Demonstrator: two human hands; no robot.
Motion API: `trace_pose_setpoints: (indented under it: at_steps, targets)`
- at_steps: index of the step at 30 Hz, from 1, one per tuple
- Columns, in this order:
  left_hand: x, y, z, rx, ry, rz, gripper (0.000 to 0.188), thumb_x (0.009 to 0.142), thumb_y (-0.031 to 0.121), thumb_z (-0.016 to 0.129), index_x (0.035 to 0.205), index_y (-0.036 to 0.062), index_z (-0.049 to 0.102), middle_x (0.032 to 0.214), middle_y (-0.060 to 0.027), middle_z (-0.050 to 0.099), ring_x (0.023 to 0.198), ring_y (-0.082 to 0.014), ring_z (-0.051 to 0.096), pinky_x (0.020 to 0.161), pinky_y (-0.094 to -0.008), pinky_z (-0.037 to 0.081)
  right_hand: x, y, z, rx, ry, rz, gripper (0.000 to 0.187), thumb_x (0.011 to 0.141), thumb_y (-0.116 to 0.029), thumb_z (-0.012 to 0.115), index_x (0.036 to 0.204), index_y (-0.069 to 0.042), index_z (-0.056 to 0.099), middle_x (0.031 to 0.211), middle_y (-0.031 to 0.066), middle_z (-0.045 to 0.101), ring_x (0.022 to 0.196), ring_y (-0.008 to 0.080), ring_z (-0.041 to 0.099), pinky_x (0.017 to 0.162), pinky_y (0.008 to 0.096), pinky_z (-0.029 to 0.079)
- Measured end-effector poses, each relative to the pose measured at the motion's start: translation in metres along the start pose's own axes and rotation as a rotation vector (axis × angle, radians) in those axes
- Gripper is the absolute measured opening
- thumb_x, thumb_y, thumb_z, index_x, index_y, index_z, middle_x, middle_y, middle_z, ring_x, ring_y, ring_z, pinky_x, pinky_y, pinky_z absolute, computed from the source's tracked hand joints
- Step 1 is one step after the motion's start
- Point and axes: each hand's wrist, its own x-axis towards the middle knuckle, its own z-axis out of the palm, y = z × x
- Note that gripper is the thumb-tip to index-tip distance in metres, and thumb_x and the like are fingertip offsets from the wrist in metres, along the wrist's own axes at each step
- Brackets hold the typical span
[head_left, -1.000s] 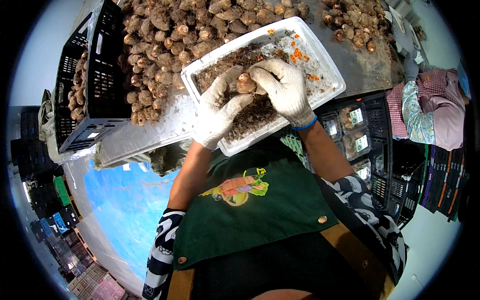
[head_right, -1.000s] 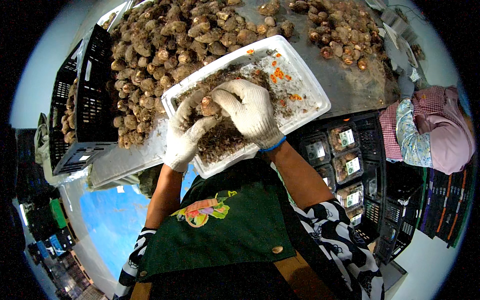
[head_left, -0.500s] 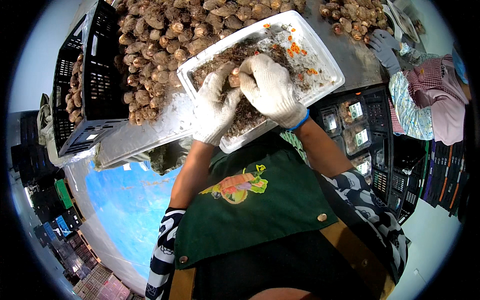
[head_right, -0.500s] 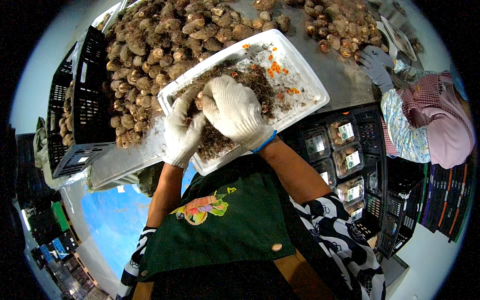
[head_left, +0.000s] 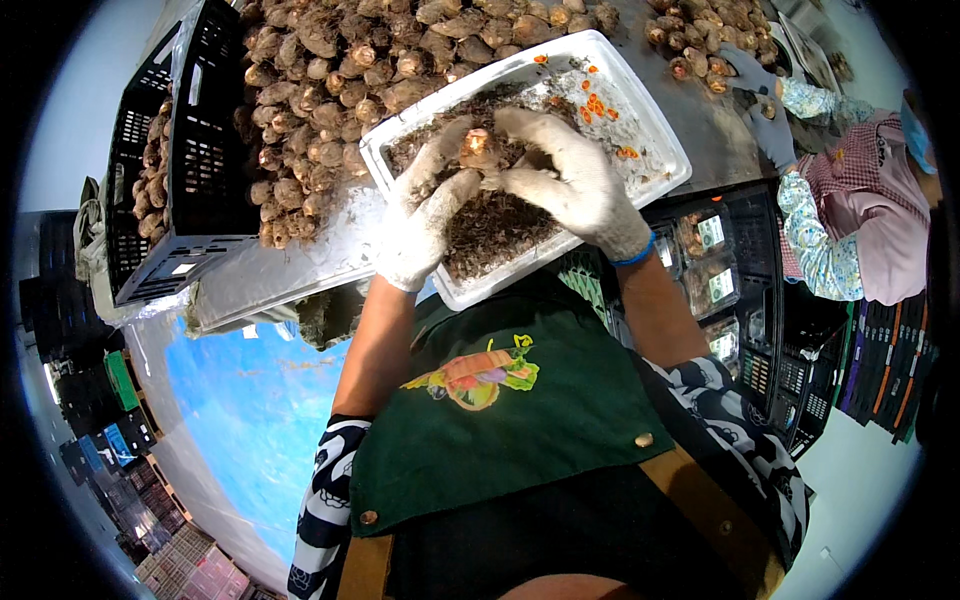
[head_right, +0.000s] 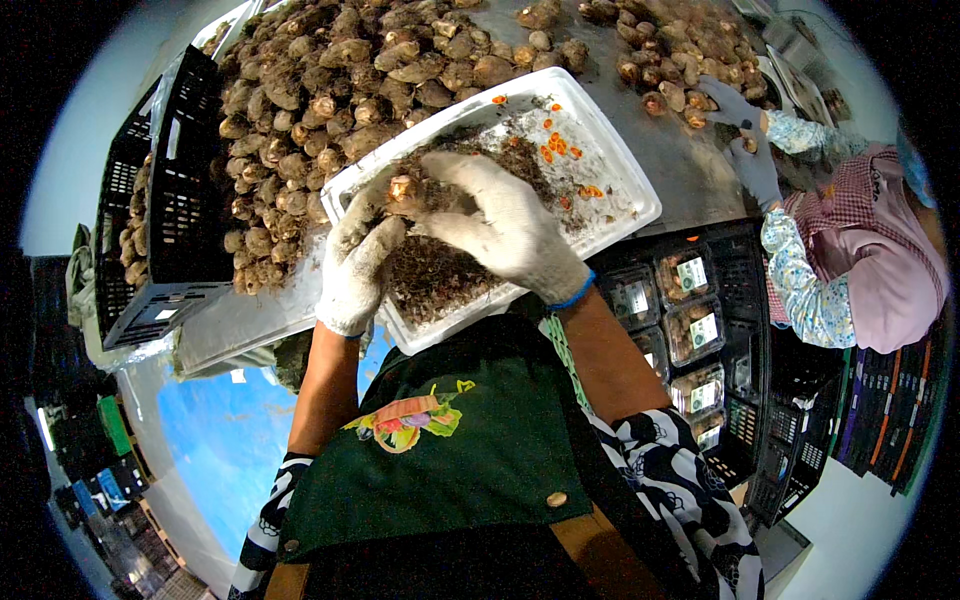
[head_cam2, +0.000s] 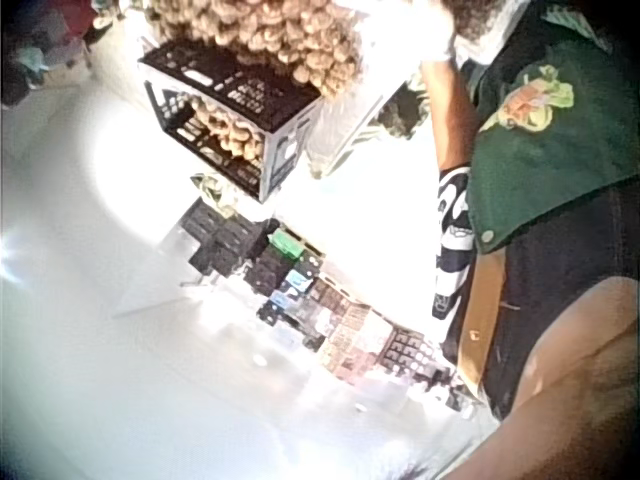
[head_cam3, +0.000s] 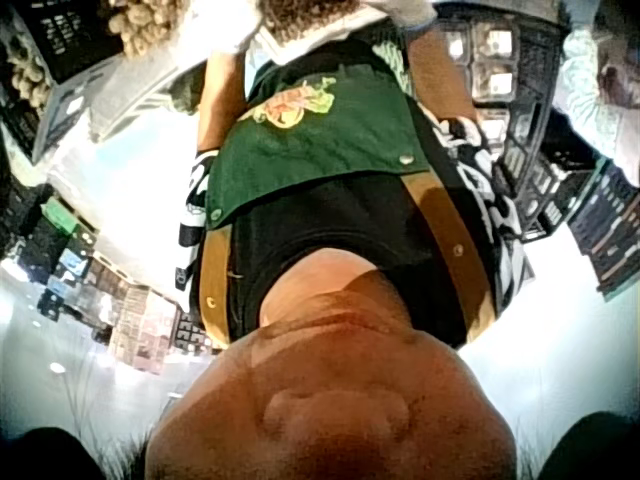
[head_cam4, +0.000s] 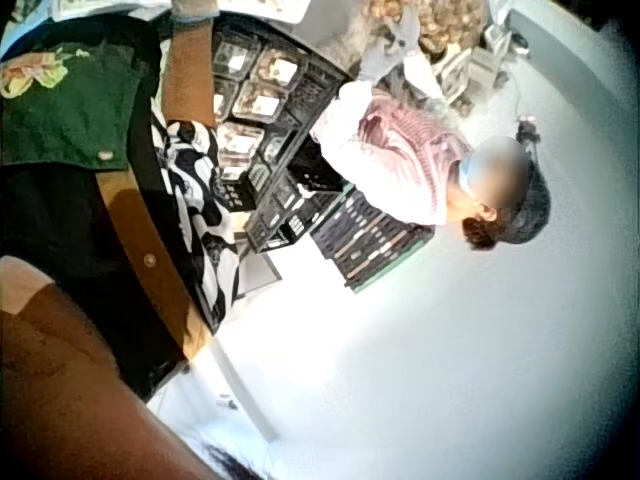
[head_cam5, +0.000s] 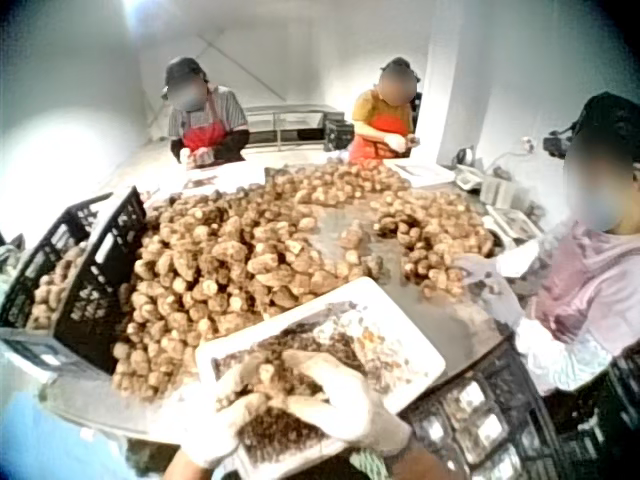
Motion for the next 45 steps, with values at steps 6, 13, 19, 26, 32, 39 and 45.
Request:
trace_pose_setpoints:
  at_steps: [6, 13, 19, 26, 32, 39, 45]
  targets:
    - [0.0, 0.005, 0.008, -0.042, 0.037, 0.029, 0.043, 0.089, 0.005, 0.059, 0.131, -0.0005, 0.054, 0.122, -0.0085, 0.06, 0.11, -0.0163, 0.056, 0.094, -0.0287, 0.045, -0.003, -0.013, 0.015, -0.062, 0.083, 0.128, 0.041, 0.082, -0.011, 0.072, 0.118, 0.002, 0.058, 0.106, 0.0151, 0.064, 0.094, 0.0228, 0.065, 0.082, 0.0319, 0.053]
    - [0.004, -0.005, 0.022, 0.167, 0.313, 0.138, 0.018, 0.091, 0.008, 0.061, 0.105, -0.0027, 0.065, 0.095, -0.0061, 0.067, 0.086, -0.0125, 0.059, 0.079, -0.0273, 0.048, -0.007, -0.004, 0.032, -0.017, 0.173, 0.125, 0.042, 0.077, -0.015, 0.077, 0.113, 0.0, 0.06, 0.103, 0.0149, 0.065, 0.091, 0.0237, 0.066, 0.078, 0.0327, 0.054]
    - [0.018, -0.017, 0.002, 0.232, 0.36, 0.034, 0.026, 0.095, 0.016, 0.057, 0.109, -0.0045, 0.064, 0.093, -0.0044, 0.067, 0.086, -0.0104, 0.059, 0.079, -0.0244, 0.047, -0.01, -0.008, 0.025, 0.018, 0.122, 0.202, 0.043, 0.081, -0.01, 0.074, 0.119, 0.002, 0.057, 0.107, 0.0093, 0.065, 0.098, 0.0161, 0.062, 0.087, 0.0298, 0.049]
    - [0.008, 0.0, 0.018, 0.143, 0.021, 0.108, 0.029, 0.089, 0.005, 0.062, 0.117, -0.0029, 0.061, 0.106, -0.0077, 0.064, 0.099, -0.0144, 0.06, 0.089, -0.0286, 0.048, -0.008, -0.001, 0.026, -0.145, 0.231, -0.051, 0.053, 0.077, -0.011, 0.077, 0.124, 0.0, 0.055, 0.112, 0.0153, 0.065, 0.1, 0.0248, 0.066, 0.082, 0.0326, 0.055]
    - [0.024, 0.0, 0.01, 0.002, 0.337, -0.094, 0.021, 0.091, 0.013, 0.062, 0.106, -0.0016, 0.064, 0.093, -0.0049, 0.065, 0.086, -0.0115, 0.059, 0.079, -0.0254, 0.049, -0.017, 0.004, 0.028, 0.028, 0.133, 0.082, 0.06, 0.079, 0.0, 0.072, 0.133, 0.005, 0.045, 0.125, 0.0155, 0.058, 0.114, 0.0217, 0.057, 0.098, 0.0331, 0.047]
    - [0.01, 0.003, 0.023, -0.014, 0.173, 0.014, 0.03, 0.089, 0.009, 0.063, 0.118, -0.0005, 0.062, 0.096, -0.0051, 0.066, 0.086, -0.0111, 0.06, 0.081, -0.0266, 0.049, -0.011, 0.003, 0.029, 0.0, 0.23, 0.076, 0.047, 0.08, -0.013, 0.075, 0.122, 0.002, 0.057, 0.114, 0.0175, 0.065, 0.105, 0.0261, 0.064, 0.089, 0.0348, 0.051]
    - [0.013, -0.003, 0.024, 0.186, 0.35, 0.072, 0.016, 0.093, 0.012, 0.06, 0.103, 0.0, 0.063, 0.085, -0.0057, 0.065, 0.075, -0.0105, 0.06, 0.067, -0.0258, 0.051, -0.015, 0.011, 0.028, 0.049, 0.148, 0.193, 0.047, 0.078, -0.009, 0.074, 0.119, 0.004, 0.057, 0.109, 0.0169, 0.064, 0.1, 0.0241, 0.063, 0.091, 0.0335, 0.049]
